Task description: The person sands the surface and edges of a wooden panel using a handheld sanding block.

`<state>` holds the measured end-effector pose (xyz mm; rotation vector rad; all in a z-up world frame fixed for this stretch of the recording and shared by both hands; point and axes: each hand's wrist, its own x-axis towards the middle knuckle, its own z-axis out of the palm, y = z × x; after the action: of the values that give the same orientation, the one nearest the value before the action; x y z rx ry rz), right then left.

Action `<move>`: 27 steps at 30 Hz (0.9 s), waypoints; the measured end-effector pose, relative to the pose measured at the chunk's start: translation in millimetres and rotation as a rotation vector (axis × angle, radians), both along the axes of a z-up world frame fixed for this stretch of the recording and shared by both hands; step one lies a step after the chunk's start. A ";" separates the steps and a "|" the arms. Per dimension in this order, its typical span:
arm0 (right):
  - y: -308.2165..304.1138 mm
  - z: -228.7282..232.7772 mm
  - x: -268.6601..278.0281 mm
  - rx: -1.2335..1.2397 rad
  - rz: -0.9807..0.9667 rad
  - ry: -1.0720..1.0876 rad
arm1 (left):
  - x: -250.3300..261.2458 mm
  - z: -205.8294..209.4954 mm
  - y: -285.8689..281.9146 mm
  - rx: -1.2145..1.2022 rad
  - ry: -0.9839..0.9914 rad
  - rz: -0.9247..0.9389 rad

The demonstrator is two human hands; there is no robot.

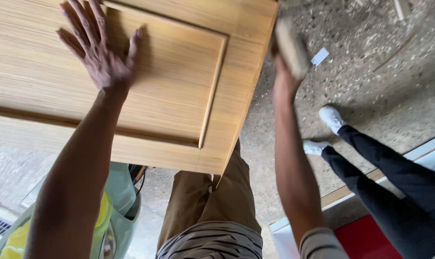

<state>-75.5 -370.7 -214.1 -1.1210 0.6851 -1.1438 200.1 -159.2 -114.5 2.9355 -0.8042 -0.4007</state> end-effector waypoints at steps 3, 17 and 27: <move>41.4 29.4 -16.9 -0.003 0.070 0.193 | 0.1 6.0 2.0 0.011 0.035 0.005; -45.9 92.2 43.2 -0.745 0.190 0.843 | 3.6 1.1 6.4 -0.186 0.025 -0.087; 77.4 128.4 -11.0 -0.851 0.161 0.865 | -0.8 -5.2 7.4 -0.001 -0.008 -0.036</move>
<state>-86.5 -293.3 -85.6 -2.4187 0.7365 -0.7719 199.2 -151.9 -119.7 2.9275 -0.8592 -0.3915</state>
